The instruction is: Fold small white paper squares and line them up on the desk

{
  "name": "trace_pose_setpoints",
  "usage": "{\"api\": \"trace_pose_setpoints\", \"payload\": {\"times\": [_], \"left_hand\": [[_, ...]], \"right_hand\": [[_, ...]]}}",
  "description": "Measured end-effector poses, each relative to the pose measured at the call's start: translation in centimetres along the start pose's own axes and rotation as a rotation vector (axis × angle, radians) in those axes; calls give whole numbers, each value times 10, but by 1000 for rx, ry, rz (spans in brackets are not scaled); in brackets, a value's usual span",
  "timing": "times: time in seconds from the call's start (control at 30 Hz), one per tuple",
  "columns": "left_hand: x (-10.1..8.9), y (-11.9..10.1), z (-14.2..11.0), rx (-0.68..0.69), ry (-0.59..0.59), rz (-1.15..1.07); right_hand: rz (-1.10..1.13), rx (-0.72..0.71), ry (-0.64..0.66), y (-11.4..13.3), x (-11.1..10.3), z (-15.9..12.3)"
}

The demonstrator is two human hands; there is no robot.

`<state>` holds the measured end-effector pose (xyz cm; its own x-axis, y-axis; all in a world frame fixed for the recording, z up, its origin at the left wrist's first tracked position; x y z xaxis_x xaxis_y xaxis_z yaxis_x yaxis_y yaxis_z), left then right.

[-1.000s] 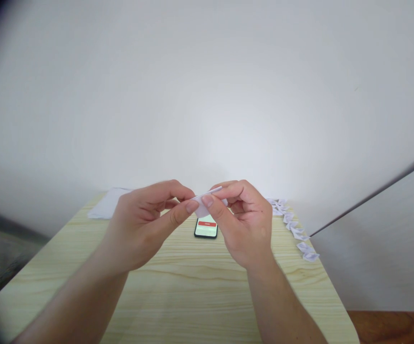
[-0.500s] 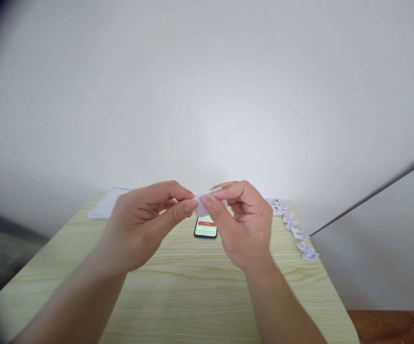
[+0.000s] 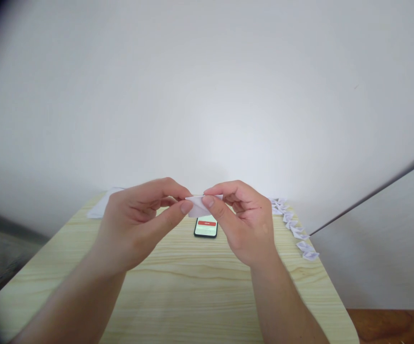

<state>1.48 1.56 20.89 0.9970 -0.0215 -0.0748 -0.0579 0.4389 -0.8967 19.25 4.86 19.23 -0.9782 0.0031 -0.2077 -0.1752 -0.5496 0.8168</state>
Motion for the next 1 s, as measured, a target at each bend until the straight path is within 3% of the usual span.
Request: {"api": "trace_pose_setpoints", "payload": {"times": [0.43,0.7,0.83,1.0], "left_hand": [[-1,-1,-1,46,4,0],[-2,1,1,104,-15,8],[-3,6,2,65,-36,-5],[-1,10,4,-1,-24,-109]], "right_hand": [[-5,47,31,2,0,-1],[42,109,115,3,2,0],[77,140,145,1,3,1],[118,201,276,-5,5,2]]}}
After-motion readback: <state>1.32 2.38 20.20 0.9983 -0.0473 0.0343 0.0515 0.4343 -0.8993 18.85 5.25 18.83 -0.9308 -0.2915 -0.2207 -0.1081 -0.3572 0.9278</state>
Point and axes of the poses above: each hand's wrist, its own z-axis towards the middle knuckle, its own x-axis out of the palm, y = z × x, the point moved 2 cm from there along z, towards the middle knuckle, and after that the axes turned 14 degrees about -z, right-handed, at the moved point
